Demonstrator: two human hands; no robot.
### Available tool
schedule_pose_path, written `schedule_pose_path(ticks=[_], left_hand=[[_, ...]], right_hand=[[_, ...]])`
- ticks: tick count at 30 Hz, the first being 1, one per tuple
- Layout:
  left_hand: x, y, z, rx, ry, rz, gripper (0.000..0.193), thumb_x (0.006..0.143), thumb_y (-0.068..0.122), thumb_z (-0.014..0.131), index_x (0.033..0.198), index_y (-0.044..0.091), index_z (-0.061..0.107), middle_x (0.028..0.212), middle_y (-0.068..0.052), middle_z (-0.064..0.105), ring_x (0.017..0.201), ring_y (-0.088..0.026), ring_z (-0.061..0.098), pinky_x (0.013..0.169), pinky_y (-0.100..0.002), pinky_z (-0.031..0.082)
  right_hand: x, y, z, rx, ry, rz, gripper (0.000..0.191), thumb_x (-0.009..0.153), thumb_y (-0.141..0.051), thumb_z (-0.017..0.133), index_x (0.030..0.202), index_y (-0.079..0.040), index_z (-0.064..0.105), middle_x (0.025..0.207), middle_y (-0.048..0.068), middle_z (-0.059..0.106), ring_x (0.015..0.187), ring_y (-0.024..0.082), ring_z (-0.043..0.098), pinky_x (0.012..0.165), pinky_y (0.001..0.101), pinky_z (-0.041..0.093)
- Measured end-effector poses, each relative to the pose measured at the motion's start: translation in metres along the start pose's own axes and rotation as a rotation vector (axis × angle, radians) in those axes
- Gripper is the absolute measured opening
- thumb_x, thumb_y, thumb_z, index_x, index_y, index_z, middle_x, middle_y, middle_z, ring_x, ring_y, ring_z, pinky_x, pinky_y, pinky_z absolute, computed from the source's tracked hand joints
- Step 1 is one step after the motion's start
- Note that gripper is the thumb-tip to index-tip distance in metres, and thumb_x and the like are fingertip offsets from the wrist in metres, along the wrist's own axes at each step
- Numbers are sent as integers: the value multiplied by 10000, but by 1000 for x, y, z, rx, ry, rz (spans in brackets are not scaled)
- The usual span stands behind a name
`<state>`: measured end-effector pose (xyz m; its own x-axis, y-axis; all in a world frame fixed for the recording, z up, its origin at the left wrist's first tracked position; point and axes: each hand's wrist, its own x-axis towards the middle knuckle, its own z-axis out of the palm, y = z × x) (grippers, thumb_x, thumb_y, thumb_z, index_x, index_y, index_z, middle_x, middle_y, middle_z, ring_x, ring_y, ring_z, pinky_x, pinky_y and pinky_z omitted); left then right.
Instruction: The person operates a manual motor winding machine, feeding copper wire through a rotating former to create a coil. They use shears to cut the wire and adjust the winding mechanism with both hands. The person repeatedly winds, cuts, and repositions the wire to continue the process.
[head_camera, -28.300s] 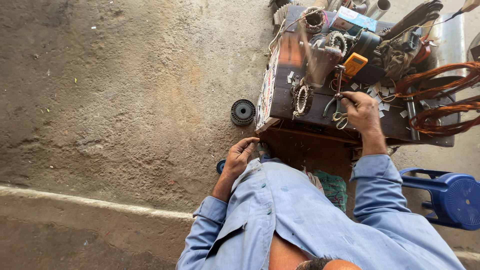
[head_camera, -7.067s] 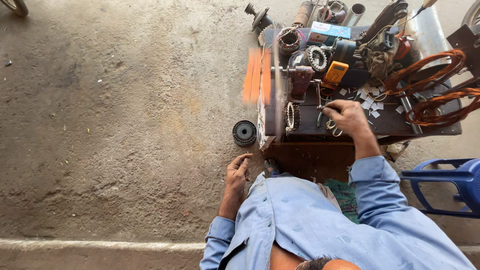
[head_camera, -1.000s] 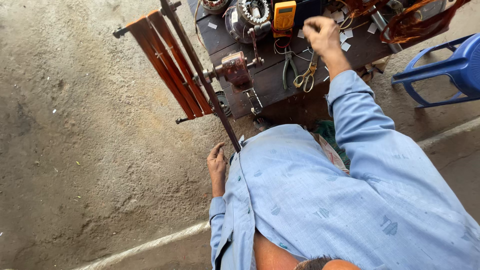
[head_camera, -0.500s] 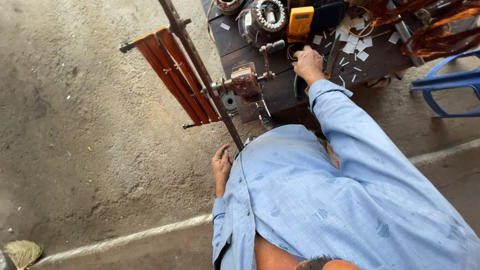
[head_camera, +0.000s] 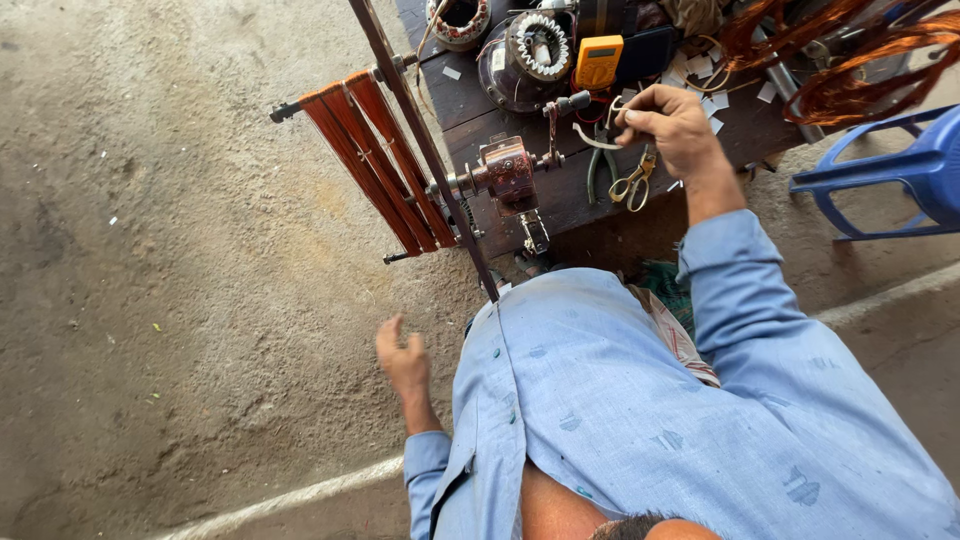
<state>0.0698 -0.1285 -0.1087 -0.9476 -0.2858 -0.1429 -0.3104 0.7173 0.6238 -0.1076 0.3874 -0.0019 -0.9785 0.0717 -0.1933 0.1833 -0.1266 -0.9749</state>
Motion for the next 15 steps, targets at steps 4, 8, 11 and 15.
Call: schedule_pose_path(ticks=[4,8,11,15], left_hand=[[21,50,-61,-529,308,138,126,1010,49,650,1108,32,727,955,-86,716,738,-105,653,572,-245,570],[41,145,-86,-868,219,504,90,1024,33,691,1107,55,719,969,-82,724,674,-72,620,520,-222,532],[47,226,-83,-814,-134,836,270,1013,124,737,1271,77,672,1200,-135,695,714,-64,624,592,-198,563],[37,299,-76,-654,-435,794,732,835,246,853,1446,34,510,1290,-154,664,718,-115,642,614,-241,572]], right_hand=[[-47,-78,30,-168,-112,-166,75,1037,-14,657,1078,2,718,988,127,717,796,129,689,716,249,617],[-73,-130,80,-263,-255,-250,81,978,-18,711,1057,1,718,1004,86,718,807,120,647,685,233,536],[-85,-153,116,-419,-329,-408,106,934,-16,746,1024,11,698,1023,74,712,891,145,654,765,268,528],[-98,-169,139,-587,-314,-558,130,906,-36,777,993,12,693,999,79,713,918,169,678,795,305,538]])
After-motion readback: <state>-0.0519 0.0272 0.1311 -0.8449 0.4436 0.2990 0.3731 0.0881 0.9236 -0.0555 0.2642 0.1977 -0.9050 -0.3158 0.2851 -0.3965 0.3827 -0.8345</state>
